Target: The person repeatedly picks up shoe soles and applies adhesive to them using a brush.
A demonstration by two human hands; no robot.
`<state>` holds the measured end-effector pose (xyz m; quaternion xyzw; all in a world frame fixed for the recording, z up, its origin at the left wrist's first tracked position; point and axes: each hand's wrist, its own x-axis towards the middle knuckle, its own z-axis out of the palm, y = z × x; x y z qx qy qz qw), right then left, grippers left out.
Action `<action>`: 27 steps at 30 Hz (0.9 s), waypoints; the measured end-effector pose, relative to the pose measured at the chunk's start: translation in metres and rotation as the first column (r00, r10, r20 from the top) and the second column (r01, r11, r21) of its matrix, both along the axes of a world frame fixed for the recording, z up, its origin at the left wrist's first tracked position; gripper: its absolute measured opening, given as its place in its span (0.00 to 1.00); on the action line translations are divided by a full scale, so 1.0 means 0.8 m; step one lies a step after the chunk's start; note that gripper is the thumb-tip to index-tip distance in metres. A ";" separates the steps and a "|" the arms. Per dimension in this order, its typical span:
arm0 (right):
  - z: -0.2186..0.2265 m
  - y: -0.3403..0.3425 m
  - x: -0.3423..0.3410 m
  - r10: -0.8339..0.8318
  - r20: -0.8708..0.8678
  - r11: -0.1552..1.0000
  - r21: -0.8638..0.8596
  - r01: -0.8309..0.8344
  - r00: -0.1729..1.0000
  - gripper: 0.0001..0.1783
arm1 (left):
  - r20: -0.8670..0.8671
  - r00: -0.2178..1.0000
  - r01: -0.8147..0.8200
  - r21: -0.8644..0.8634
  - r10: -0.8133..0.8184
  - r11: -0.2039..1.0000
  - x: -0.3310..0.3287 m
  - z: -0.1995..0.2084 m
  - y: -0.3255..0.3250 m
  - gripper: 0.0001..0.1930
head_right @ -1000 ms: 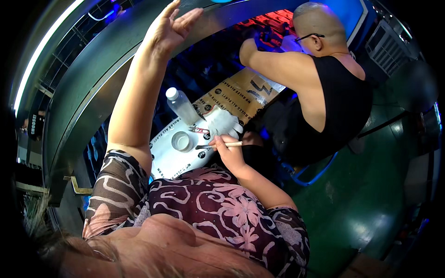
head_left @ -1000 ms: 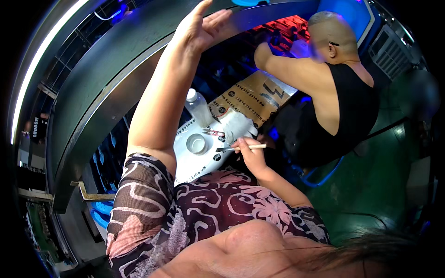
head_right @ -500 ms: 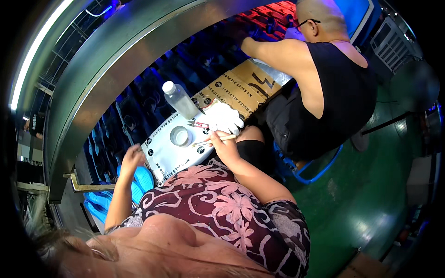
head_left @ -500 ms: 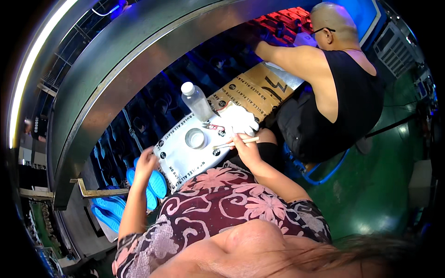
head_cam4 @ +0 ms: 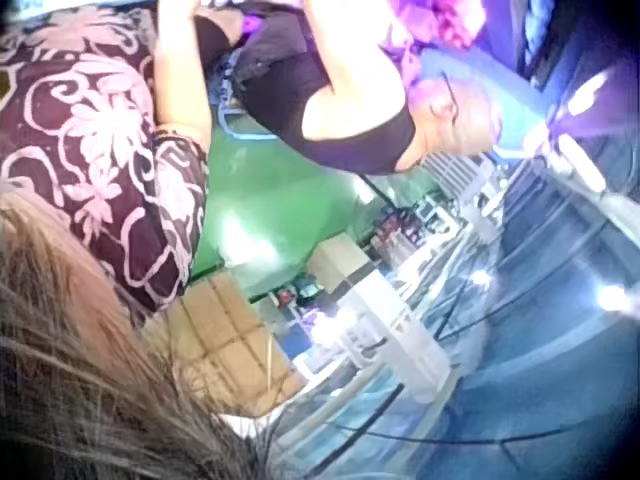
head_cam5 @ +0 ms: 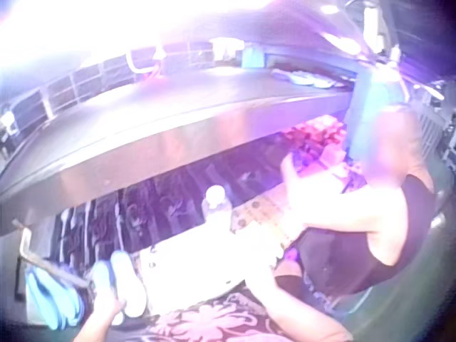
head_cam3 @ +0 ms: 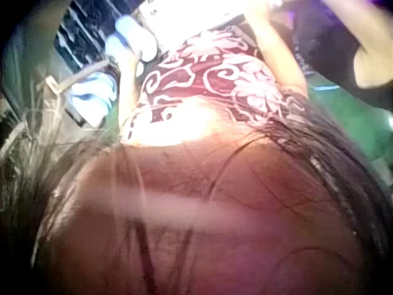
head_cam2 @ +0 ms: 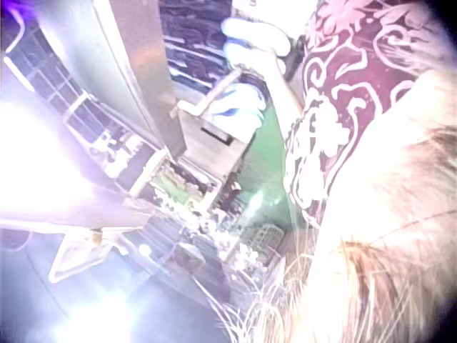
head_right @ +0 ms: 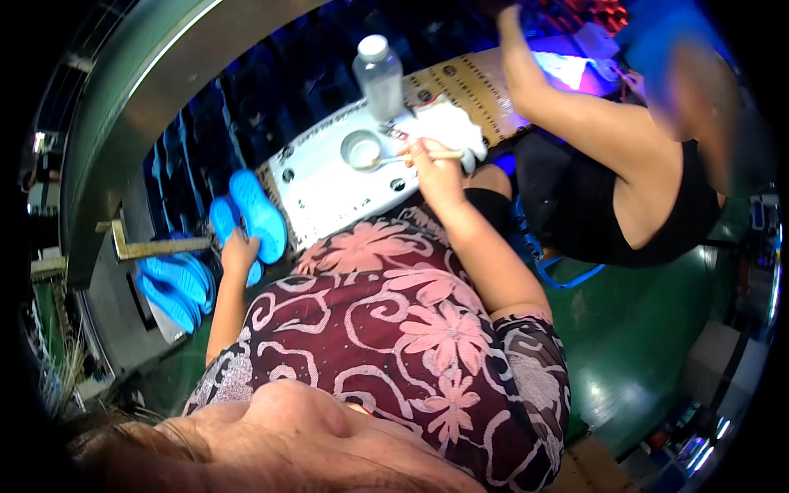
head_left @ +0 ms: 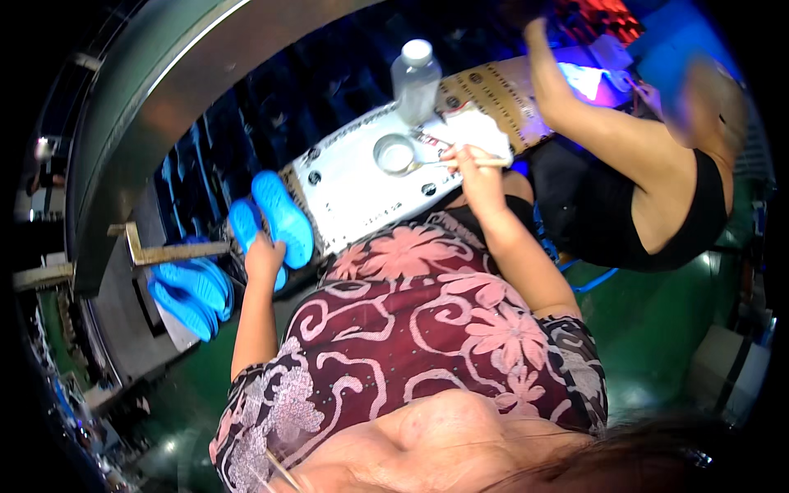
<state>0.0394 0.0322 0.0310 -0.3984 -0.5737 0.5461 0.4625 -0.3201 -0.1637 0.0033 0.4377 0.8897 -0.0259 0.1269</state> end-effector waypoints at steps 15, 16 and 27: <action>-0.034 0.047 -0.065 0.111 0.433 0.901 0.337 -0.275 0.895 0.06 | 0.996 -0.011 -0.673 -0.073 0.089 0.736 0.024 0.008 -0.053 0.16; -0.035 0.046 -0.066 0.102 0.463 0.891 0.351 -0.287 0.881 0.06 | 0.991 -0.100 -0.693 -0.131 0.085 0.709 0.029 0.009 -0.052 0.13; -0.025 0.036 -0.050 0.058 0.267 0.973 0.202 -0.114 0.962 0.12 | 0.926 -0.378 -0.646 -0.278 0.019 0.711 0.032 0.004 -0.039 0.10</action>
